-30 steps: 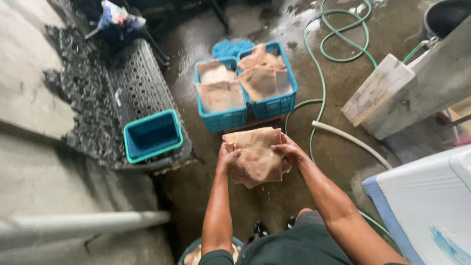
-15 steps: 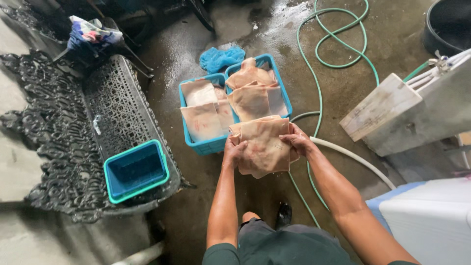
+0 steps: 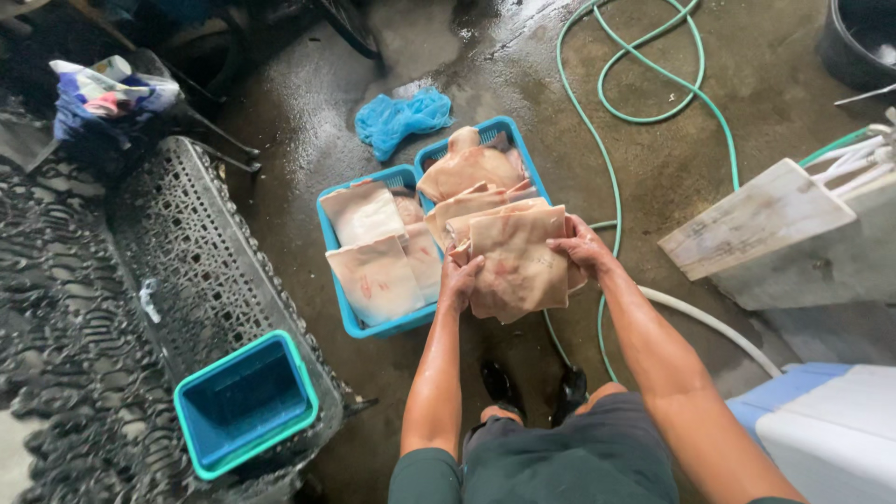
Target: The person sorts through slabs of raw animal skin in crates and blue plastic bags, stacks them, and then washes them in a green basin of water.
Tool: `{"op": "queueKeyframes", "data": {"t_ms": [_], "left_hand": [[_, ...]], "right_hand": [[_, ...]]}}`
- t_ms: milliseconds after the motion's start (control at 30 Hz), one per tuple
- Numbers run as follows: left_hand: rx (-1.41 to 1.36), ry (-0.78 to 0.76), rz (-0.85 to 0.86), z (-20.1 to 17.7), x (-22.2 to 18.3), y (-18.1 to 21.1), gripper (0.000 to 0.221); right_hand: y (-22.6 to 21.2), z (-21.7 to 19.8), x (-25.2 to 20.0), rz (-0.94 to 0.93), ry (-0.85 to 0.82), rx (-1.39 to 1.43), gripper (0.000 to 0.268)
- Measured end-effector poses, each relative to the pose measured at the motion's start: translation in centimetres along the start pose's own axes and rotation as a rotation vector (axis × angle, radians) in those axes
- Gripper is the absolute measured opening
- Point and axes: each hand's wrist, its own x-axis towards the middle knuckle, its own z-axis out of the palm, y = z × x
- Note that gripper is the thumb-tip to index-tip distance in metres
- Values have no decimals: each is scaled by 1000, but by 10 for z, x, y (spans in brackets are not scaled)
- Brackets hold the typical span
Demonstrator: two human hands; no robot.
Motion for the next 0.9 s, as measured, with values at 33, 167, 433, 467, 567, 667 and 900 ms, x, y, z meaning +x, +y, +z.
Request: {"op": "queueKeyframes", "data": {"t_ms": [33,167,433,467,567,667,900], "left_hand": [[-9,-7,-5,4,14,-1,67],[-16,-14,-19,8,64,-14,66],[-33,-9,29,29,119,-18,61],[-23,-49,79,30,124,-16,56],[-68,-59,110,27,149,-27,48],[-169,18,-7,9,183,-89,47],[689,421,-211,-55,259,-322,65]], "right_hand": [[0,-6,13,-5,-1,-2,59],[2,-22,62,2,-3,-3,58],[-25,-37,118,-18,-39,-45,52],[-29,-37,124,-37,-55,-13,52],[-25,-48,153,-29,-62,25,51],[22,-71,192,2,-81,91,56],[185,-96,257,67,210,-1104,103]]}}
